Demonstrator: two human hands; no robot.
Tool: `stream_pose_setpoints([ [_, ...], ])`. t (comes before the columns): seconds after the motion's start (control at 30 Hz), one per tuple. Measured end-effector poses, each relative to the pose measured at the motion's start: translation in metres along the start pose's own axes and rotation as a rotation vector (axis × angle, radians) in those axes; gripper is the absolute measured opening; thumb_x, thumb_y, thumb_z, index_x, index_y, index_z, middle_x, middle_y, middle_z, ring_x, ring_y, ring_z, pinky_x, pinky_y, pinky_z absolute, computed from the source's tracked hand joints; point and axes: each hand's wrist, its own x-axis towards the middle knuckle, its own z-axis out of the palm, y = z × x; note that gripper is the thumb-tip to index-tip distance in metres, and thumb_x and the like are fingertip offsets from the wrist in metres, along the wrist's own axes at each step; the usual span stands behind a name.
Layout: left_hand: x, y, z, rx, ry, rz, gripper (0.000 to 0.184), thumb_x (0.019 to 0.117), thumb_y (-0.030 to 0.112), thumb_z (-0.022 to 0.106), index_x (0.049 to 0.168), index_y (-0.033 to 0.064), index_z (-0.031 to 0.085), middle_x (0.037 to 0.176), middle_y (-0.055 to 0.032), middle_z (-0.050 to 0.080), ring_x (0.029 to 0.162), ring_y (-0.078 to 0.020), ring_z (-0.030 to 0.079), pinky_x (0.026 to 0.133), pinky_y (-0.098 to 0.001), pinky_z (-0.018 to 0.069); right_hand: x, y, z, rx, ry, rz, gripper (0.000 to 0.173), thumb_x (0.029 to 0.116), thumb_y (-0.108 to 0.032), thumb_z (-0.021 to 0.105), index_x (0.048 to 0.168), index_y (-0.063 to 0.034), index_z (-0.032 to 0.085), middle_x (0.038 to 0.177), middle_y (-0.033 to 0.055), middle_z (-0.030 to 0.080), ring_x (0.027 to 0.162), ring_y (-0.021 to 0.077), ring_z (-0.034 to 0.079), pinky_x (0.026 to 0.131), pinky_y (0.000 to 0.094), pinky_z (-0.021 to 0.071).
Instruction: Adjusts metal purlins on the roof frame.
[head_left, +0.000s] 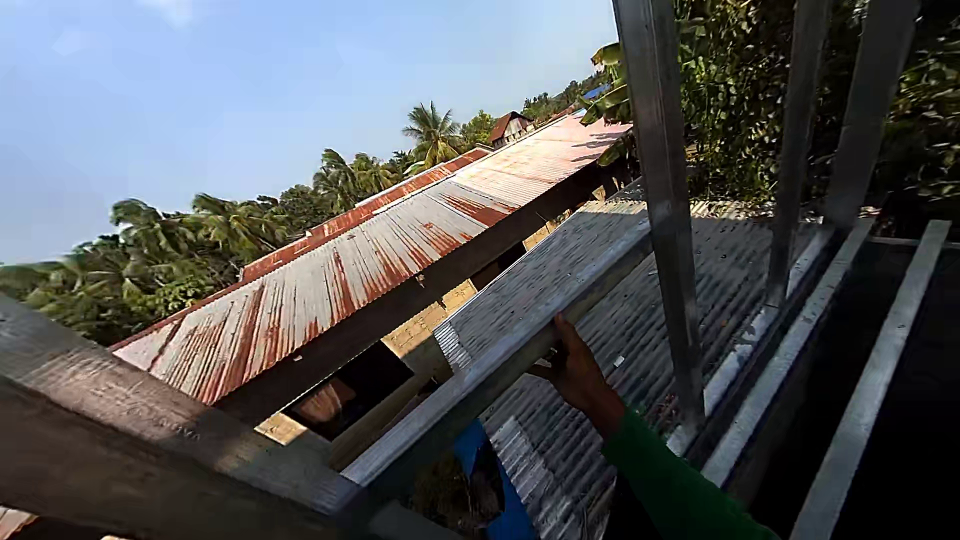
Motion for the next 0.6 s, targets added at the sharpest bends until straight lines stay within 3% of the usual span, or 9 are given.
stream_pose_setpoints([
  [0.07, 0.001, -0.003, -0.018, 0.045, -0.059, 0.006, 0.057, 0.0987, 0.060, 0.054, 0.137, 0.0191, 0.058, 0.127, -0.0011, 0.070, 0.119, -0.0165, 0.067, 0.098, -0.0414, 0.0578, 0.001, 0.001, -0.004, 0.002, -0.002, -0.016, 0.054, 0.1088, -0.044, 0.045, 0.150, -0.0101, 0.043, 0.139, 0.0188, 0.058, 0.118, 0.0357, 0.065, 0.089, 0.0571, 0.0592],
  [0.13, 0.003, -0.005, -0.009, -0.011, 0.054, 0.011, 0.051, 0.0956, 0.061, 0.057, 0.124, 0.0193, 0.066, 0.115, -0.0007, 0.074, 0.108, -0.0149, 0.072, 0.090, -0.0399, 0.0618, 0.003, 0.003, -0.006, 0.006, -0.019, -0.024, 0.052, 0.1095, -0.043, 0.044, 0.148, -0.0090, 0.044, 0.138, 0.0190, 0.058, 0.117, 0.0351, 0.065, 0.090, 0.0566, 0.0590],
  [0.17, 0.006, -0.007, -0.017, -0.074, 0.005, 0.002, 0.049, 0.0971, 0.058, 0.057, 0.126, 0.0188, 0.067, 0.117, -0.0018, 0.074, 0.111, -0.0160, 0.071, 0.092, -0.0418, 0.0606, 0.005, 0.004, -0.007, 0.008, -0.020, -0.026, 0.051, 0.1093, -0.043, 0.044, 0.147, -0.0090, 0.045, 0.136, 0.0188, 0.060, 0.116, 0.0347, 0.066, 0.090, 0.0565, 0.0592],
  [0.23, 0.013, -0.010, -0.028, -0.096, -0.057, -0.001, 0.051, 0.1002, 0.057, 0.052, 0.133, 0.0196, 0.062, 0.124, -0.0017, 0.071, 0.116, -0.0165, 0.068, 0.096, -0.0431, 0.0587, 0.007, 0.002, -0.008, 0.014, -0.007, -0.024, 0.051, 0.1085, -0.044, 0.046, 0.146, -0.0095, 0.046, 0.134, 0.0191, 0.061, 0.116, 0.0354, 0.066, 0.091, 0.0566, 0.0590],
  [0.33, 0.013, -0.005, 0.017, -0.024, 0.123, -0.025, 0.053, 0.1038, 0.062, 0.037, 0.125, 0.0200, 0.061, 0.111, 0.0003, 0.074, 0.105, -0.0132, 0.072, 0.086, -0.0386, 0.0629, 0.004, -0.003, -0.012, -0.040, -0.001, -0.042, 0.053, 0.1052, -0.049, 0.051, 0.143, -0.0118, 0.050, 0.130, 0.0159, 0.063, 0.113, 0.0335, 0.068, 0.090, 0.0551, 0.0602],
  [0.43, 0.016, -0.004, 0.028, 0.011, 0.222, -0.037, 0.057, 0.1083, 0.057, 0.020, 0.125, 0.0153, 0.055, 0.104, -0.0018, 0.073, 0.099, -0.0131, 0.072, 0.081, -0.0377, 0.0636, -0.002, -0.002, -0.014, -0.139, -0.075, -0.042, 0.055, 0.1043, -0.056, 0.048, 0.145, -0.0181, 0.046, 0.136, 0.0089, 0.060, 0.122, 0.0304, 0.063, 0.097, 0.0575, 0.0562],
  [0.5, 0.019, -0.003, 0.027, 0.042, 0.274, -0.054, 0.058, 0.1044, 0.064, 0.027, 0.122, 0.0183, 0.058, 0.100, -0.0011, 0.073, 0.093, -0.0126, 0.072, 0.077, -0.0375, 0.0639, -0.002, 0.003, -0.012, -0.168, -0.090, -0.045, 0.053, 0.1053, -0.058, 0.043, 0.143, -0.0215, 0.046, 0.136, 0.0056, 0.059, 0.124, 0.0293, 0.062, 0.098, 0.0584, 0.0542],
  [0.6, 0.020, -0.001, 0.022, -0.007, 0.234, -0.090, 0.059, 0.0896, 0.075, 0.054, 0.116, 0.0245, 0.067, 0.100, -0.0001, 0.075, 0.092, -0.0134, 0.073, 0.075, -0.0380, 0.0643, -0.003, 0.010, -0.011, -0.178, -0.091, -0.030, 0.052, 0.1055, -0.061, 0.037, 0.144, -0.0265, 0.046, 0.138, 0.0022, 0.058, 0.126, 0.0282, 0.061, 0.099, 0.0590, 0.0535],
])
